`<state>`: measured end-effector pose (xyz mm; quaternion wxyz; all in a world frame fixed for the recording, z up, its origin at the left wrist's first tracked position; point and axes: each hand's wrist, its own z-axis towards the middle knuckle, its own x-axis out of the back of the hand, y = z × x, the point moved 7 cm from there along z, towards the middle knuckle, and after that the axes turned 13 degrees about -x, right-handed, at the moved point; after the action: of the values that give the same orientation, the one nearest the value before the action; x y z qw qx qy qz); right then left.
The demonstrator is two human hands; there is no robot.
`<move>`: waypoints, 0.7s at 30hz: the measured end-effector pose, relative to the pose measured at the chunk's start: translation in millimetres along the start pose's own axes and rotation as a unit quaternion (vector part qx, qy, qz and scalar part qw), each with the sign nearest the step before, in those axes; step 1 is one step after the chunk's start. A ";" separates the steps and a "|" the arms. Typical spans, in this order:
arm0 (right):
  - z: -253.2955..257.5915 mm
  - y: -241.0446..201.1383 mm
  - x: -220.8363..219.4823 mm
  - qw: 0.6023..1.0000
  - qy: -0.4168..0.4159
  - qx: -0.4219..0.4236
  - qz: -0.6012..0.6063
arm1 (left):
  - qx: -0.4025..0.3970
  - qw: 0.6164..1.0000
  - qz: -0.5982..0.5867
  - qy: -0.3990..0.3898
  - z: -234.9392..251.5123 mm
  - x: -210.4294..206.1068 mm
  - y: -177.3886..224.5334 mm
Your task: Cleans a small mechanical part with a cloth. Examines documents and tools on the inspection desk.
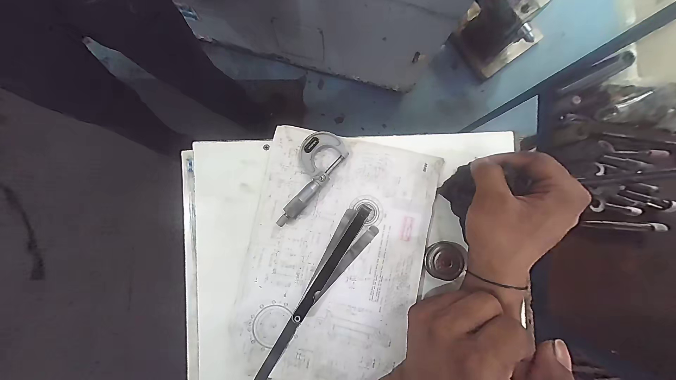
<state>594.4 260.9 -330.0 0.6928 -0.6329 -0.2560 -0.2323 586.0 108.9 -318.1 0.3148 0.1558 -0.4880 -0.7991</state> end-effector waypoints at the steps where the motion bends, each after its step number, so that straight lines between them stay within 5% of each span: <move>1: 0.1 0.0 0.2 1.000 0.001 -0.001 0.000 | 0.001 1.000 0.000 -0.001 -0.2 -0.1 -0.2; 21: -0.4 -1.1 -0.7 1.000 0.011 0.007 -0.007 | 0.003 1.000 -0.008 0.003 1.2 1.2 -1.2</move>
<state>593.2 260.4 -329.6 0.6984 -0.6238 -0.2538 -0.2424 584.0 109.3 -318.5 0.3094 0.1628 -0.4884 -0.7995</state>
